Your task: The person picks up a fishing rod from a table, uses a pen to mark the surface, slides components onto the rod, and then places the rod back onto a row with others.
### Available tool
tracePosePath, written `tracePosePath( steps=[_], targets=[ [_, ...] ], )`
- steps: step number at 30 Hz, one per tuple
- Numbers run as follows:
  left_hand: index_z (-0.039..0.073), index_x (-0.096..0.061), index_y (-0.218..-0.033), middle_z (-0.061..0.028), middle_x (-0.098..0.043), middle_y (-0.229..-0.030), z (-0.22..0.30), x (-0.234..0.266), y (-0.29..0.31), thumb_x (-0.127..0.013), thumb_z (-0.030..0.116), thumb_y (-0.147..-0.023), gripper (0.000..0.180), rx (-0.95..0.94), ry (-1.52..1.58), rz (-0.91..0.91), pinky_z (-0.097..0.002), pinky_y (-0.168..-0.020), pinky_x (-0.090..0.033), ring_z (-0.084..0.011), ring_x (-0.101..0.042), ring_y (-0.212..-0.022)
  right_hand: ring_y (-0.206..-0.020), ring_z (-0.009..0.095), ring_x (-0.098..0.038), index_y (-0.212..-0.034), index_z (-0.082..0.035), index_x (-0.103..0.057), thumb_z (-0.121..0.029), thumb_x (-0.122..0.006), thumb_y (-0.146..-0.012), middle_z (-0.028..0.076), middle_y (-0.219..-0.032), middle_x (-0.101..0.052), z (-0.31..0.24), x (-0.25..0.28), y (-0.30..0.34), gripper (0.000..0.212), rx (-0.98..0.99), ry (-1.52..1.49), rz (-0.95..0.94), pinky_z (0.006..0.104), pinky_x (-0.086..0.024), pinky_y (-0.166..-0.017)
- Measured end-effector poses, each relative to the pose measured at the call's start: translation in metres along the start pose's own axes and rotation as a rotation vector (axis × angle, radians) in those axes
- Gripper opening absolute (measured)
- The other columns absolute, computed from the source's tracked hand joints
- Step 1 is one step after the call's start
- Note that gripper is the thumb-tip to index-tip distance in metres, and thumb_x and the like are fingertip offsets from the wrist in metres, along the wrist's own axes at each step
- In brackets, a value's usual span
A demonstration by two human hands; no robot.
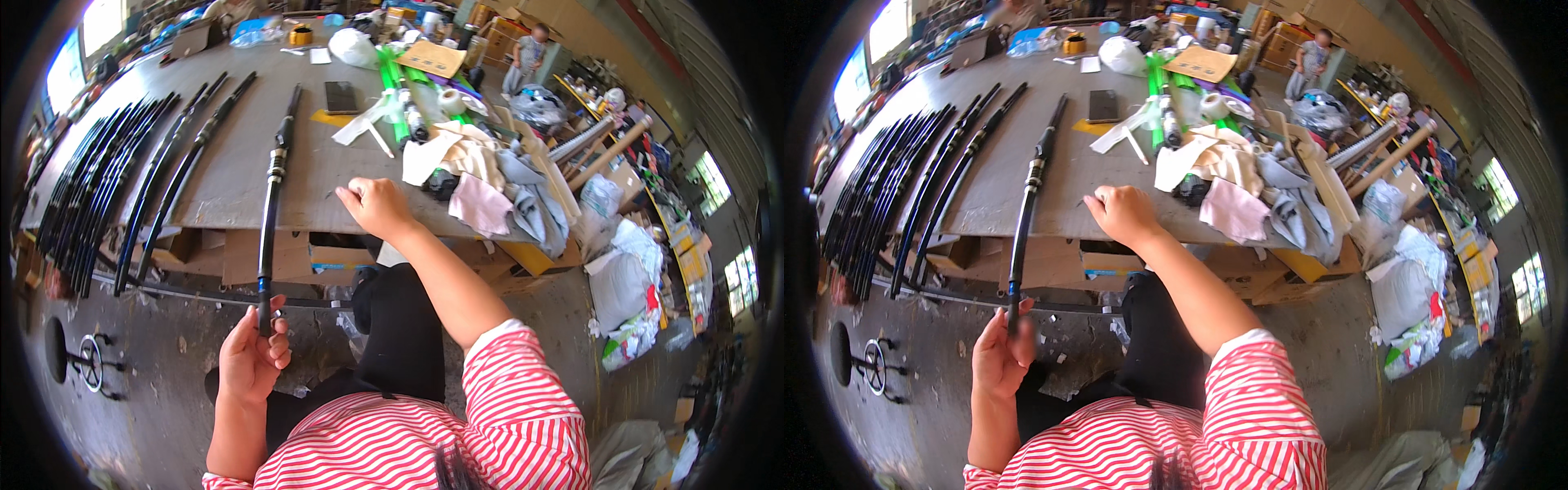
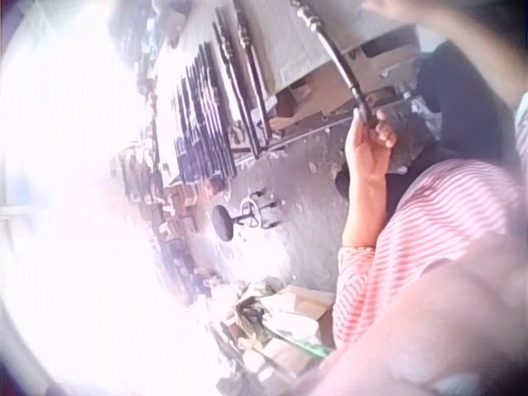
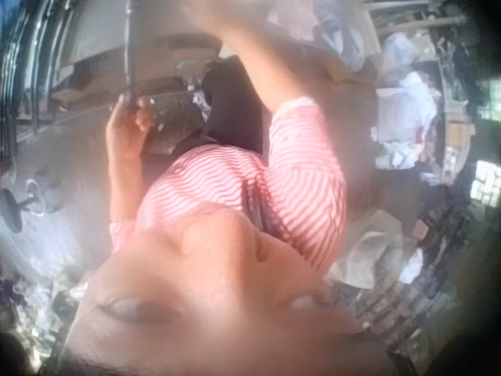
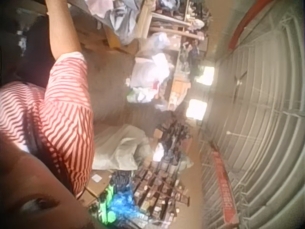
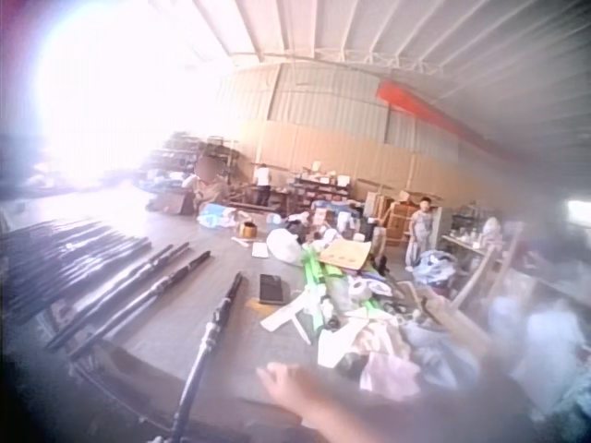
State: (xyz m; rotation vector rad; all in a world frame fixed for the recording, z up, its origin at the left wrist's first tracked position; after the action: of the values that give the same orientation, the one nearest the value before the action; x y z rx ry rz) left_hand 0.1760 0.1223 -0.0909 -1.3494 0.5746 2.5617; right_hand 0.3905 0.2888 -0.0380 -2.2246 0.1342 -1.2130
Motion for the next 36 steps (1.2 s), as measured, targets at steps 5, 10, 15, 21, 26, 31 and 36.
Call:
tracePosePath(
  steps=[5, 10, 15, 21, 26, 31, 36],
  targets=[
    [-0.001, -0.043, -0.12, -0.0116, -0.058, -0.086, 0.01, 0.003, 0.012, -0.035, 0.03, -0.093, 0.041, -0.027, 0.036, 0.03, -0.0303, -0.052, -0.049, -0.0182, -0.055, -0.059, -0.052, 0.014, -0.055, -0.091, -0.002, -0.053, -0.023, -0.062, -0.081, 0.007, -0.067, -0.059, 0.039, 0.117, -0.046, 0.025, -0.22, -0.426, 0.491, 0.0294, -0.044, -0.049],
    [-0.001, -0.042, -0.119, -0.0133, -0.058, -0.088, -0.002, -0.005, 0.004, -0.035, 0.029, -0.093, 0.041, 0.039, 0.047, 0.013, -0.0299, -0.052, -0.051, -0.0201, -0.059, -0.061, -0.064, 0.02, -0.064, -0.105, 0.014, -0.039, -0.017, -0.061, -0.073, 0.016, -0.066, -0.063, 0.207, 0.339, -0.063, 0.05, -0.68, -0.036, 0.842, 0.029, -0.05, -0.058],
    [-0.001, -0.044, -0.118, -0.0124, -0.059, -0.088, -0.001, -0.005, 0.0, -0.039, 0.027, -0.091, 0.039, 0.002, 0.08, 0.024, -0.0287, -0.052, -0.048, -0.0195, -0.057, -0.06, -0.052, 0.017, -0.06, -0.074, 0.005, -0.058, -0.013, -0.061, -0.071, 0.01, -0.06, -0.062, 0.141, 0.302, -0.076, 0.018, -0.446, -0.125, 0.689, 0.0317, -0.048, -0.051],
    [-0.003, -0.052, -0.111, -0.0139, -0.062, -0.09, 0.005, 0.008, -0.004, -0.045, 0.021, -0.088, 0.033, -0.018, 0.161, 0.017, -0.0257, -0.062, -0.051, -0.0198, -0.062, -0.077, -0.049, 0.021, -0.055, -0.104, -0.004, -0.057, -0.02, -0.063, -0.075, 0.009, -0.056, -0.056, -0.019, 0.073, -0.023, 0.033, 0.146, 0.121, -0.19, 0.0337, -0.044, -0.051],
    [0.001, -0.052, -0.112, -0.0124, -0.059, -0.099, 0.007, 0.015, 0.005, -0.042, 0.028, -0.09, 0.036, -0.098, 0.031, 0.028, -0.0347, -0.074, -0.046, -0.0233, -0.058, -0.086, -0.05, 0.027, -0.055, -0.1, -0.005, -0.058, -0.023, -0.063, -0.076, 0.011, -0.052, -0.054, -0.032, 0.006, 0.003, 0.03, 0.048, 0.007, -0.16, 0.038, -0.043, -0.051],
    [0.0, -0.05, -0.113, -0.0145, -0.058, -0.102, 0.01, 0.016, 0.012, -0.043, 0.027, -0.09, 0.037, -0.127, 0.06, 0.074, -0.0365, -0.076, -0.047, -0.0253, -0.058, -0.086, -0.044, 0.007, -0.042, -0.073, -0.002, -0.054, -0.019, -0.059, -0.083, 0.001, -0.05, -0.049, -0.002, -0.017, 0.006, 0.021, -0.148, -0.413, 0.024, 0.0255, -0.032, -0.042],
    [-0.001, -0.046, -0.116, -0.0107, -0.056, -0.089, 0.007, -0.006, -0.018, -0.042, 0.027, -0.09, 0.038, -0.026, 0.149, 0.05, -0.0281, -0.054, -0.043, -0.018, -0.05, -0.063, -0.057, 0.01, -0.052, -0.074, -0.001, -0.058, -0.024, -0.059, -0.083, 0.004, -0.059, -0.057, 0.006, -0.011, 0.012, 0.025, -0.151, -0.568, 0.125, 0.0278, -0.043, -0.052]
  ],
)
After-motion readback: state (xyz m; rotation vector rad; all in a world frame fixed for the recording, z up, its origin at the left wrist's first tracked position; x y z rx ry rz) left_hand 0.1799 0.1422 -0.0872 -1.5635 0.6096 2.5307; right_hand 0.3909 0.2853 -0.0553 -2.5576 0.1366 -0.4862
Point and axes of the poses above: each hand's wrist, its own y-axis away from the middle knuckle, its own x-axis out of the back of the hand, z = x × y, the point moved 5 cm from there along -y, towards the middle knuckle
